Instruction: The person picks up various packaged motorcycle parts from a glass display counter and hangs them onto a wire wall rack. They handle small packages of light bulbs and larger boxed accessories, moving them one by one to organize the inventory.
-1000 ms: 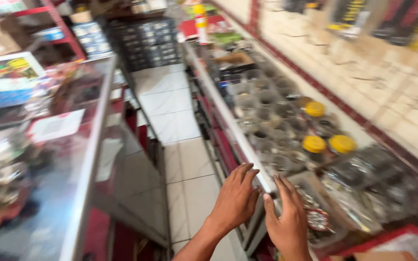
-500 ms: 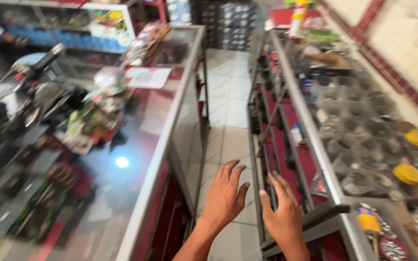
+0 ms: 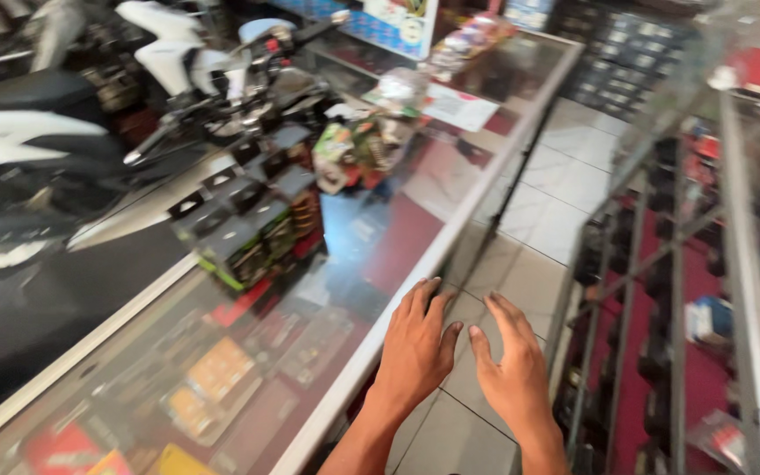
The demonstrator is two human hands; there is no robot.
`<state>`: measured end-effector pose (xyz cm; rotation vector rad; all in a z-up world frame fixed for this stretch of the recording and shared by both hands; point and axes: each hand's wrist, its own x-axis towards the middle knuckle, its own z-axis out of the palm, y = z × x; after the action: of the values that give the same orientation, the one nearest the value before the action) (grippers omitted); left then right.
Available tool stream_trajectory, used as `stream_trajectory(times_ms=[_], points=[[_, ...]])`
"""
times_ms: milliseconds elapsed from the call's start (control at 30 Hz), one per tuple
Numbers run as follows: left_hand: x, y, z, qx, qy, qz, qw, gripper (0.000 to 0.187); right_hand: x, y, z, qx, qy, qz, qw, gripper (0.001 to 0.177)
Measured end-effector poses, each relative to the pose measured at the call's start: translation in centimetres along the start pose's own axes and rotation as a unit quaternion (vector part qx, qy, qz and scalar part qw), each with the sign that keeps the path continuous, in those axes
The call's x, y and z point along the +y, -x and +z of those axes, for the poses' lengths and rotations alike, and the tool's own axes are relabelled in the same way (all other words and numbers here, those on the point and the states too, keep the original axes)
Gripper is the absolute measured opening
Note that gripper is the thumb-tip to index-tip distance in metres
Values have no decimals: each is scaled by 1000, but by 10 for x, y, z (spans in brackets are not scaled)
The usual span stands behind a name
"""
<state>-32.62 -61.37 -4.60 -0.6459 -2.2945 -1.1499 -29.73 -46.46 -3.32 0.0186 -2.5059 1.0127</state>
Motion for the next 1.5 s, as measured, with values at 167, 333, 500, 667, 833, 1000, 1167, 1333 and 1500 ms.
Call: stream_trajectory(times_ms=[167,333,500,667,833,1000,1167,1333,1500], points=[[-20,7,-20,45,-50,-69,995,42,-14,-11,28,-64,-27,-51,996,48],[-38,2,-37,79,-70,-130,986,46,-14,-34,56,-92,-76,-123,985,45],[-52,2,-55,117,-126,-180,968,49,-23,-60,88,-177,-130,-126,967,47],[-61,-2,-76,137,-181,-286,931,55,-31,-93,108,-235,-190,-191,934,46],[-74,-15,-110,177,-245,-361,882,68,-40,-129,124,-287,-201,-242,905,47],[-81,-31,-136,231,-303,-347,857,77,-68,-170,139,-291,-229,-366,853,44],[-110,-43,-147,255,-298,-339,855,85,-100,-194,148,-299,-260,-426,813,43],[-133,-34,-134,249,-260,-329,873,88,-125,-196,174,-316,-254,-478,779,44],[-131,-24,-127,272,-283,-306,867,68,-130,-186,197,-335,-241,-492,767,47]])
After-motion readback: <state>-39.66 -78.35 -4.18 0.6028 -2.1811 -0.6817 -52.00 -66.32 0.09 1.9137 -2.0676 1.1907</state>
